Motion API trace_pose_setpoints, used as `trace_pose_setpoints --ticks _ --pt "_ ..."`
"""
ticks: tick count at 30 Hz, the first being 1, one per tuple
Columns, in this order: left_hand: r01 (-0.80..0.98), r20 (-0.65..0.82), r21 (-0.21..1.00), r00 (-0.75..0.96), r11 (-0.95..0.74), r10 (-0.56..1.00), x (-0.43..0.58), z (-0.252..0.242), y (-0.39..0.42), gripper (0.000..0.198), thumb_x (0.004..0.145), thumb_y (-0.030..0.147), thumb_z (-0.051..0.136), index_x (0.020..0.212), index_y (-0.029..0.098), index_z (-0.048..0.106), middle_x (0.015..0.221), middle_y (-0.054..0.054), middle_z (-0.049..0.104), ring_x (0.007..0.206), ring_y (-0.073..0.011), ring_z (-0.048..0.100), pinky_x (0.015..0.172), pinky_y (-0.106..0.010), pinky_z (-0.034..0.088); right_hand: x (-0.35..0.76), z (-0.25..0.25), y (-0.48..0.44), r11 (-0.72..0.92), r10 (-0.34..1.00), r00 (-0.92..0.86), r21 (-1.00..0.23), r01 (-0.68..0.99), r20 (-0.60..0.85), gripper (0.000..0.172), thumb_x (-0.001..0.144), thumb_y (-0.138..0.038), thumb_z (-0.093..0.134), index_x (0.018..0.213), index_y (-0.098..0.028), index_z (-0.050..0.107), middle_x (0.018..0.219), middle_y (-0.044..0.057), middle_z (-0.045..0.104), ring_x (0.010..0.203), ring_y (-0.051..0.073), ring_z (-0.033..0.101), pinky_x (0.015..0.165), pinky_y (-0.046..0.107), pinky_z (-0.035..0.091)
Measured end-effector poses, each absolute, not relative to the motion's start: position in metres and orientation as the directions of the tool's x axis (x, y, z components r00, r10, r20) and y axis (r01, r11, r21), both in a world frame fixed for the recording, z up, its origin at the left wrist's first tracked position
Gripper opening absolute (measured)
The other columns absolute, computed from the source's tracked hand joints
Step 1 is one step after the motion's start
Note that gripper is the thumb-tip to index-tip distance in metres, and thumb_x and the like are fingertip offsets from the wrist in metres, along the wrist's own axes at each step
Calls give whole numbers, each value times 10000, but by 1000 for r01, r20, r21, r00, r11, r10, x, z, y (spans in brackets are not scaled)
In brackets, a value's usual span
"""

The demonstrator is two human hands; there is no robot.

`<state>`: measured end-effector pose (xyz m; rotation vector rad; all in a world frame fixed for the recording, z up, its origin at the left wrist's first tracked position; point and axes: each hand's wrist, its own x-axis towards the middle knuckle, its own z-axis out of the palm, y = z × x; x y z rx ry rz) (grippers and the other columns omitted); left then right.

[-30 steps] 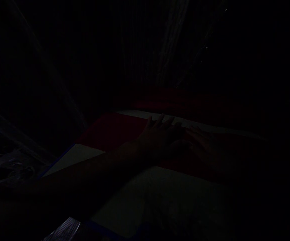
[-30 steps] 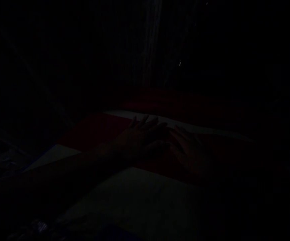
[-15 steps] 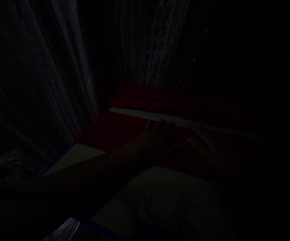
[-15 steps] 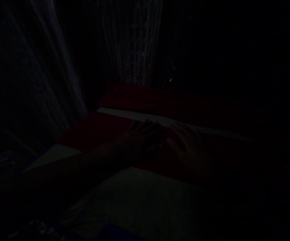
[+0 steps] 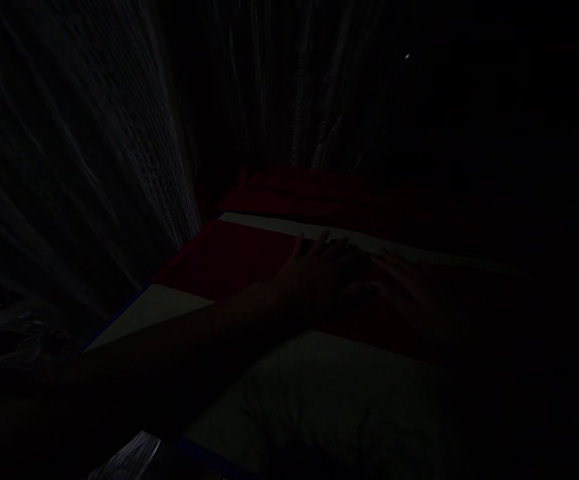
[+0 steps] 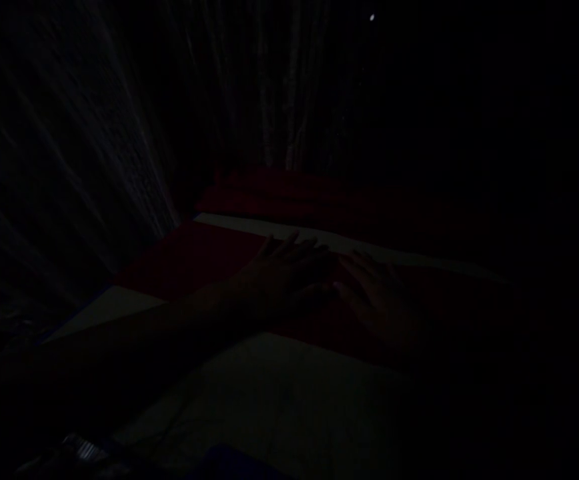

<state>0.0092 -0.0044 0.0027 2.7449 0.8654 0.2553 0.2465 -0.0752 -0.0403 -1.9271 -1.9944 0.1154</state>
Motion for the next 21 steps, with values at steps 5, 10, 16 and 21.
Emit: trace_pose_setpoints --ticks 5,10,16,21 --pt "534 64 261 822 -804 566 9 5 -5 720 1035 704 283 1614 288 379 1734 -61 232 1620 -372 142 1264 -691 92 247 -40 -74 107 965 -25 -305 946 263 714 1013 -677 302 1548 -236 475 1656 17 338 1550 273 304 1290 573 248" --pt "544 75 258 813 -799 578 10 2 -2 735 1030 715 281 1616 283 382 1732 -60 233 1620 -373 140 1262 -694 94 249 -44 -74 74 984 -23 -291 954 174 710 1020 -676 279 1574 -266 447 1663 -12 320 1564 245 277 1300 586 186" --pt "548 51 245 817 -800 575 10 -1 0 724 1037 694 275 1625 280 360 1739 -47 214 1617 -378 143 1258 -706 88 251 -46 -74 83 985 -31 -313 946 169 740 1007 -705 295 1576 -260 454 1664 4 319 1562 245 281 1303 566 182" --pt "545 68 243 815 -802 575 10 0 -2 720 1037 695 280 1614 276 381 1732 -58 235 1616 -367 162 1264 -693 85 250 -45 -75 63 985 -11 -307 950 171 720 1009 -708 302 1568 -284 464 1666 -11 315 1562 248 280 1295 575 204"
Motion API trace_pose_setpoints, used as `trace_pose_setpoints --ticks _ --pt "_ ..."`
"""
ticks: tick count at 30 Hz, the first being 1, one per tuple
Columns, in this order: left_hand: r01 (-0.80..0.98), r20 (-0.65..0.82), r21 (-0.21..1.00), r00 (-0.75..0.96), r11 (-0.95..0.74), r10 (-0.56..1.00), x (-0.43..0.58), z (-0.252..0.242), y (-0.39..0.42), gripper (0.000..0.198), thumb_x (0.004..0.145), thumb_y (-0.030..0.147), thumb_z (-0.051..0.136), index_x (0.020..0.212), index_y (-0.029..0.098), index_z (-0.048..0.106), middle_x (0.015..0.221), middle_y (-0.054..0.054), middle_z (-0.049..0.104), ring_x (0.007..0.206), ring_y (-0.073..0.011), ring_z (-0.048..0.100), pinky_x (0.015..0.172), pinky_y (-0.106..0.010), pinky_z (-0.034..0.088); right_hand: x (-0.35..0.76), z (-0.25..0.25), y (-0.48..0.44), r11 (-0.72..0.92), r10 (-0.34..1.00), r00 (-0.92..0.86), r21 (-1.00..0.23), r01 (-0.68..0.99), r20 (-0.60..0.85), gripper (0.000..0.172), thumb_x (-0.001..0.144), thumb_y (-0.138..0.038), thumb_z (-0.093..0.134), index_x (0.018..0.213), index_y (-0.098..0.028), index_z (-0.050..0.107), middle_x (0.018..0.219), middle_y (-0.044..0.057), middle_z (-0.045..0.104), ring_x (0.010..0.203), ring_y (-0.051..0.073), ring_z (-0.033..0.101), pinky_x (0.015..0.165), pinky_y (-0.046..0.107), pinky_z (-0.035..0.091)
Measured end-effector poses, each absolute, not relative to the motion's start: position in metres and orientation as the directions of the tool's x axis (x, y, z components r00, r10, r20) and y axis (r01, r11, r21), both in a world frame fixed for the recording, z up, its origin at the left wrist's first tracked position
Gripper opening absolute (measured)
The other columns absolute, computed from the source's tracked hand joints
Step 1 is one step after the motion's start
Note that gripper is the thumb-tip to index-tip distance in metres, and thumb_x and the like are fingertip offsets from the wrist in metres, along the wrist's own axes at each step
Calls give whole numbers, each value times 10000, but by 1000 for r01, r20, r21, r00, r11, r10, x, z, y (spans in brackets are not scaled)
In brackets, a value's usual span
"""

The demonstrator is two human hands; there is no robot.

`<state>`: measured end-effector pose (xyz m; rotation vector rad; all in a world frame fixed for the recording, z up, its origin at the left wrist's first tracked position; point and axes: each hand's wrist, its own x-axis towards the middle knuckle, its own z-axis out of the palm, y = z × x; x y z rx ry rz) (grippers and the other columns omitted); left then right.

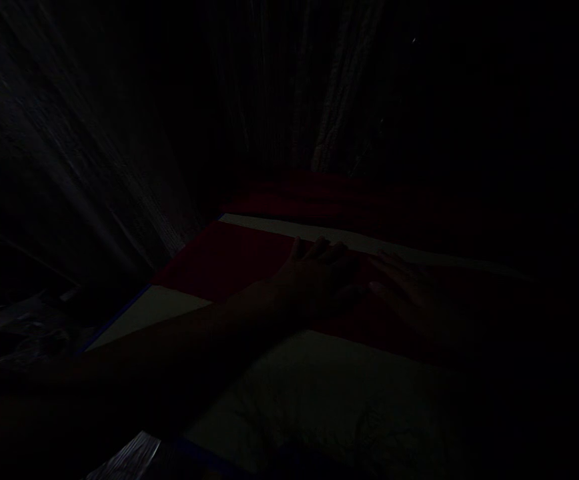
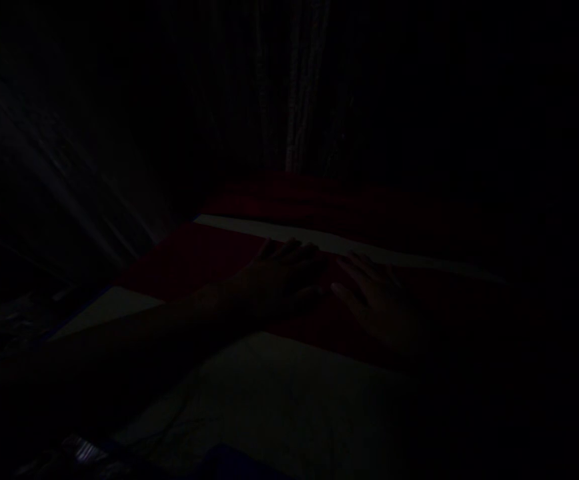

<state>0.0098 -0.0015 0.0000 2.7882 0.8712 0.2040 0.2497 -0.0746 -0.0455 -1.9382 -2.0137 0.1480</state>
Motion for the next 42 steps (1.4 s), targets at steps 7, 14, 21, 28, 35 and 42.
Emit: trace_pose_setpoints --ticks 7,14,21,28,35,42 --pt "555 39 241 814 -796 579 10 2 -3 731 1039 693 273 1635 276 338 1740 -50 208 1618 -370 143 1265 -690 78 251 -47 -75 81 982 -23 -308 948 187 714 1017 -715 292 1572 -295 452 1659 -7 331 1549 268 306 1293 597 198" --pt "549 74 237 813 -802 578 10 -1 -1 748 1030 711 281 1624 264 363 1735 -75 220 1610 -386 165 1252 -704 111 251 -42 -73 102 955 -6 -310 945 296 675 1031 -679 311 1541 -271 478 1654 -9 340 1547 261 312 1285 583 251" --pt "547 71 220 816 -807 573 10 -1 -1 727 1038 693 273 1625 272 360 1735 -53 226 1610 -371 175 1256 -696 118 251 -50 -73 103 973 -33 -302 948 228 685 1032 -679 307 1550 -266 480 1651 12 347 1540 258 327 1280 583 252" --pt "546 83 231 814 -806 575 9 -5 0 731 1037 698 277 1628 275 352 1737 -55 217 1613 -380 159 1254 -708 113 251 -48 -72 139 959 -52 -302 943 278 663 1030 -678 341 1520 -265 509 1633 4 379 1521 277 357 1257 604 296" --pt "548 66 247 814 -799 578 9 -3 0 754 1031 715 258 1631 268 351 1740 -65 199 1619 -383 130 1253 -719 90 246 -40 -75 159 940 -50 -301 940 339 648 1041 -672 325 1505 -266 525 1609 22 419 1506 281 382 1273 589 274" --pt "551 50 250 814 -796 579 9 -4 0 751 1034 706 271 1645 272 319 1746 -58 178 1621 -387 115 1257 -716 83 248 -45 -74 142 939 -38 -285 948 343 638 1045 -672 313 1522 -290 499 1632 -25 378 1527 254 346 1271 596 272"
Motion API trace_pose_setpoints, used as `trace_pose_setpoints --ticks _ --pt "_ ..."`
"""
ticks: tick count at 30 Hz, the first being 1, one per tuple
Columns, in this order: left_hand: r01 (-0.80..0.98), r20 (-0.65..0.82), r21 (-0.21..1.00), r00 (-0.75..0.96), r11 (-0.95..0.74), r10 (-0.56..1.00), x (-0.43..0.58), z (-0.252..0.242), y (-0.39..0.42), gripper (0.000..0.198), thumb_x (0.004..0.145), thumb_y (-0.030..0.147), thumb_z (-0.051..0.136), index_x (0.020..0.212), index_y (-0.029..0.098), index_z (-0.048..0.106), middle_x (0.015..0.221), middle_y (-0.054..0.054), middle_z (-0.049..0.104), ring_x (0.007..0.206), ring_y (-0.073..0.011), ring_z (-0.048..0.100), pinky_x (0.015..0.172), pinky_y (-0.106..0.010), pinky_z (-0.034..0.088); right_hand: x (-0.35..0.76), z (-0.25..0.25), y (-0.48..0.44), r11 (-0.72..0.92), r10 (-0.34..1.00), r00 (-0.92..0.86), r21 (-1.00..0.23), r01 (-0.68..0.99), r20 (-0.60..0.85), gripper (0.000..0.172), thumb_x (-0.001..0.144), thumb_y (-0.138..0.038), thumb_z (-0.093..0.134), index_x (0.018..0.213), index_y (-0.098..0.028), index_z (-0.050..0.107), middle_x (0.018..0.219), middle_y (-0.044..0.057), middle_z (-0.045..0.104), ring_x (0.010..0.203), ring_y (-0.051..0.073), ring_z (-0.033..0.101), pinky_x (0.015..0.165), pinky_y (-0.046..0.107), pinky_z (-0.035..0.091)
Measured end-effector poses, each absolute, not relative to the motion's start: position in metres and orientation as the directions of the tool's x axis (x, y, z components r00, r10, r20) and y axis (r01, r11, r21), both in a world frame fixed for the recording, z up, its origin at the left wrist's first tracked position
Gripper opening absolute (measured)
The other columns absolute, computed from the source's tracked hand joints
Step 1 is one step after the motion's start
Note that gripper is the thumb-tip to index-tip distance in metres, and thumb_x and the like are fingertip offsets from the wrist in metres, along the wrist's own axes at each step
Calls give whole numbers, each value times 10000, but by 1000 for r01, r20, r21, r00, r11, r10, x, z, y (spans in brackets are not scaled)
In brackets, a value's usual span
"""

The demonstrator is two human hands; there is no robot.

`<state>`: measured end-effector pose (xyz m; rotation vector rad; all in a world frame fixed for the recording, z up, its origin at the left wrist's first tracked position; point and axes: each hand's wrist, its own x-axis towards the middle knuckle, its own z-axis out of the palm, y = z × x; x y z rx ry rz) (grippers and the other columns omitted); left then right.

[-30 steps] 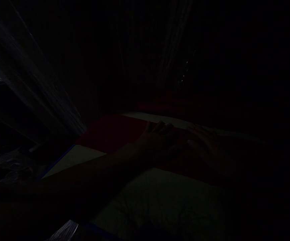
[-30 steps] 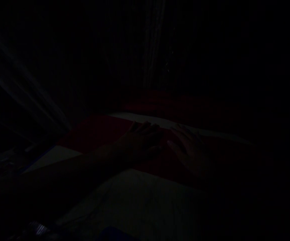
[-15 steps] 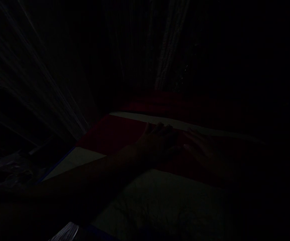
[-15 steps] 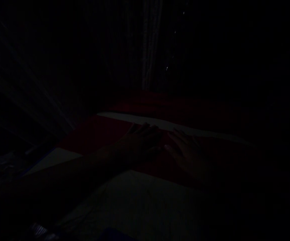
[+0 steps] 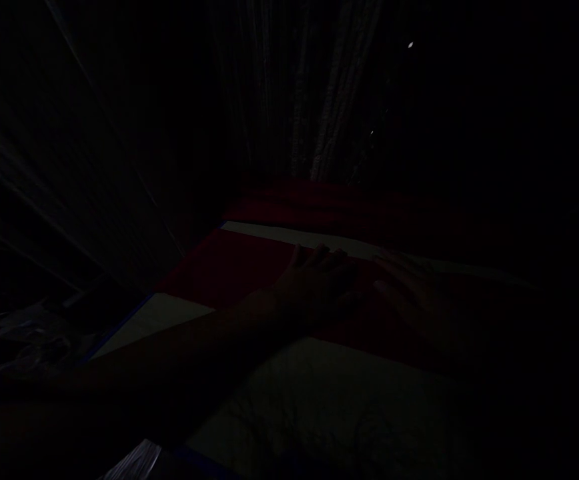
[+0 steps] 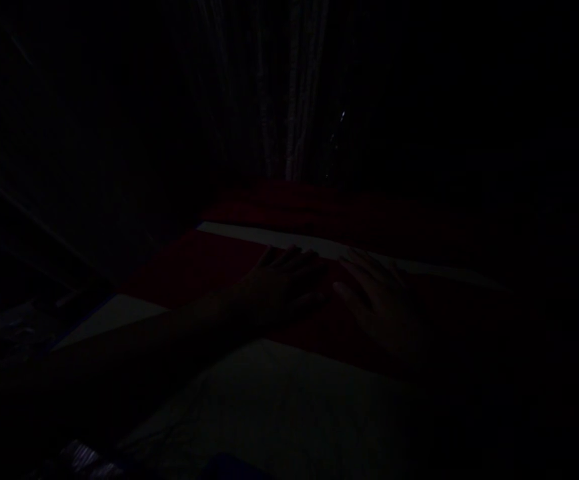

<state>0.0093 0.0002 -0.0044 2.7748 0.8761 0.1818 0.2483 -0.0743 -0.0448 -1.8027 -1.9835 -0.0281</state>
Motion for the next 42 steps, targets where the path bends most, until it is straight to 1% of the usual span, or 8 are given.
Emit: trace_pose_setpoints --ticks 4,14,23,27,31,35,39,42 --pt "553 56 239 813 -798 580 9 -3 0 730 1040 693 276 1637 278 336 1740 -50 202 1617 -376 147 1260 -708 94 249 -47 -74 133 962 -53 -291 947 268 665 1038 -670 315 1533 -261 490 1639 -7 368 1535 261 333 1271 612 256" --pt "558 60 231 810 -797 584 10 -4 0 734 1040 695 275 1636 272 341 1740 -59 201 1618 -379 142 1256 -710 99 251 -44 -73 112 954 -13 -317 942 298 637 1022 -691 340 1506 -314 508 1613 -28 411 1499 259 393 1265 614 271" --pt "561 49 223 811 -798 584 10 -1 0 732 1042 692 275 1641 275 327 1739 -55 203 1620 -372 141 1260 -702 111 249 -47 -73 119 947 -16 -304 945 322 634 1023 -679 329 1495 -302 520 1617 -14 404 1509 274 378 1264 623 272" --pt "559 49 225 812 -798 582 10 -1 0 721 1042 692 266 1634 288 341 1742 -38 196 1620 -376 136 1263 -706 92 249 -46 -74 112 964 -29 -307 945 263 659 1026 -686 324 1527 -295 499 1632 -19 380 1524 273 350 1269 608 269" --pt "557 54 222 813 -801 580 10 -2 0 741 1036 706 262 1640 280 328 1739 -48 207 1619 -371 143 1266 -700 99 250 -45 -74 105 958 -9 -320 942 287 662 1012 -693 319 1501 -297 525 1628 -27 385 1524 262 353 1275 616 248" --pt "544 65 221 820 -809 569 9 -2 0 743 1037 707 253 1637 276 335 1737 -48 213 1613 -379 161 1261 -706 112 250 -45 -74 90 975 -21 -305 948 223 675 1006 -691 314 1525 -298 493 1629 -31 381 1528 252 349 1281 626 216" --pt "557 52 217 813 -801 580 10 -1 -1 730 1042 691 280 1641 276 325 1740 -45 205 1616 -375 153 1264 -704 107 248 -44 -73 82 962 2 -297 951 272 674 1009 -686 305 1521 -292 496 1642 -33 357 1540 247 329 1277 607 248" --pt "560 53 227 810 -797 585 10 -1 0 729 1040 693 281 1639 281 330 1743 -42 193 1619 -375 141 1266 -703 93 248 -44 -73 84 975 -15 -302 950 223 682 1014 -686 293 1543 -293 467 1650 -34 342 1546 248 317 1275 623 235"
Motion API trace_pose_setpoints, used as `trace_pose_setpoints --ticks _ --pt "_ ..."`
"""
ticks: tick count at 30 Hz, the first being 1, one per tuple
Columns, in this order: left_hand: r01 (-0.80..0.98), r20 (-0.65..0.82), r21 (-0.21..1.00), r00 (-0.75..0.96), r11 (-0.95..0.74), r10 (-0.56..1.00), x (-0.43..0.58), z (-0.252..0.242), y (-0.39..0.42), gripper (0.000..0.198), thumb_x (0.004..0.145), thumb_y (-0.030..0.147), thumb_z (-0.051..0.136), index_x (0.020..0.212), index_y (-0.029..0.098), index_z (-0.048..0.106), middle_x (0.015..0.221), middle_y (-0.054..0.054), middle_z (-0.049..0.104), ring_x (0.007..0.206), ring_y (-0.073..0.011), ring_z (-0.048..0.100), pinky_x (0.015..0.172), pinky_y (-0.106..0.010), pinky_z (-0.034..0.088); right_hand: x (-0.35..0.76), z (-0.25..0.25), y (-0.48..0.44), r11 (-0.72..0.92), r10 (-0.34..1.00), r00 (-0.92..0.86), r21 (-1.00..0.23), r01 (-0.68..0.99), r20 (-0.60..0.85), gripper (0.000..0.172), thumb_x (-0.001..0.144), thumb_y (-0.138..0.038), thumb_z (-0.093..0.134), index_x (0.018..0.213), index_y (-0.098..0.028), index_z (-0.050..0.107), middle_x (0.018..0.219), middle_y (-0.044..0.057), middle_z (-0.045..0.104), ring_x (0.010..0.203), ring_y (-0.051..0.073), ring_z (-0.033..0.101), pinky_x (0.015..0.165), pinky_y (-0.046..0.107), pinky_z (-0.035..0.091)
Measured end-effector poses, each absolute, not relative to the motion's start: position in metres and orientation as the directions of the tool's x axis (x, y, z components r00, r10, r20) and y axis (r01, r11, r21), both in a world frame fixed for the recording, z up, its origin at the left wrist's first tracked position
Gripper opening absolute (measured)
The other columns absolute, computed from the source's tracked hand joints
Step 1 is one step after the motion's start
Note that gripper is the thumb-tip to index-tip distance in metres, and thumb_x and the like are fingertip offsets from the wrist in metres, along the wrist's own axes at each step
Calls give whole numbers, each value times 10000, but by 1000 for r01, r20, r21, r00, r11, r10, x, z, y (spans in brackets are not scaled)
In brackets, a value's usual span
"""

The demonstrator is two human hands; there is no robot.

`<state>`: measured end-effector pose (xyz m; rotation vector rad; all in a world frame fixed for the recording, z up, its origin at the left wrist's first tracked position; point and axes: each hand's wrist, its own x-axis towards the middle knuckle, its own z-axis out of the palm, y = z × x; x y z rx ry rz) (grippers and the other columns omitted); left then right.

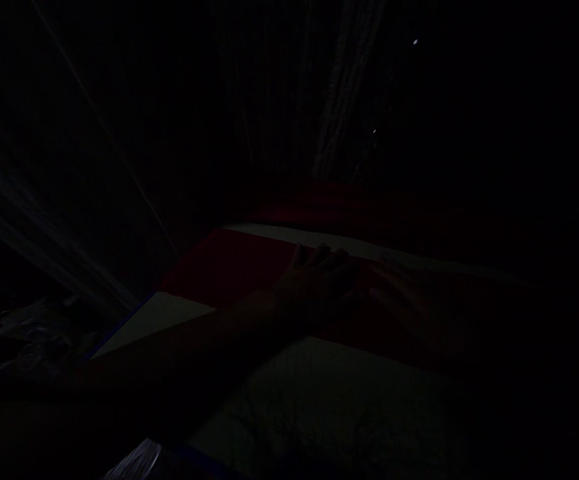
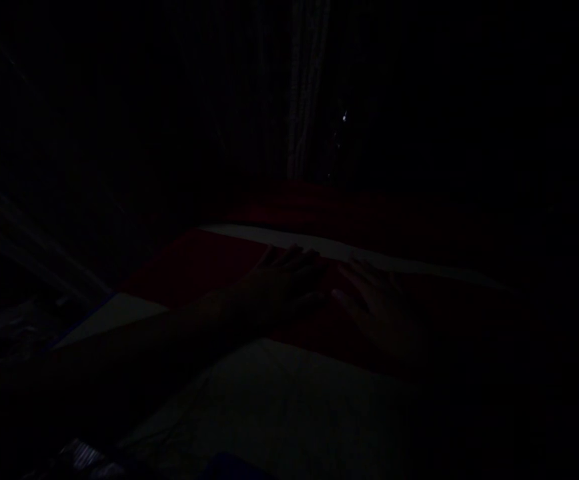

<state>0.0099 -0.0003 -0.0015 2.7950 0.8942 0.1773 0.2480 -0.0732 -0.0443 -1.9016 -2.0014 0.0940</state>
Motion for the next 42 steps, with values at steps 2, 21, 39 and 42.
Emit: trace_pose_setpoints --ticks 2,21,39,42 --pt "555 56 234 812 -798 581 10 -3 0 733 1039 701 266 1638 285 333 1743 -41 193 1619 -374 140 1266 -705 85 249 -46 -73 94 973 -22 -306 947 231 670 1021 -682 294 1548 -302 458 1656 -40 327 1551 238 305 1283 614 222" --pt "555 46 246 812 -795 582 9 -1 -1 736 1040 696 259 1640 275 329 1743 -42 194 1621 -366 132 1271 -686 76 249 -46 -75 92 976 -23 -314 945 216 682 1016 -690 302 1541 -293 481 1646 -13 357 1541 258 324 1284 601 228" --pt "558 36 225 814 -799 579 9 0 -2 728 1047 681 257 1643 269 323 1745 -45 185 1622 -369 128 1273 -681 86 249 -47 -74 82 978 -12 -331 940 208 694 1007 -705 308 1539 -294 484 1651 -14 347 1540 255 322 1279 577 243" --pt "557 41 234 813 -797 580 9 1 -2 726 1045 683 255 1642 275 321 1743 -40 194 1621 -368 134 1271 -689 83 248 -48 -73 91 979 -26 -319 943 202 678 1013 -685 297 1533 -292 484 1638 -23 370 1538 239 329 1290 575 213"
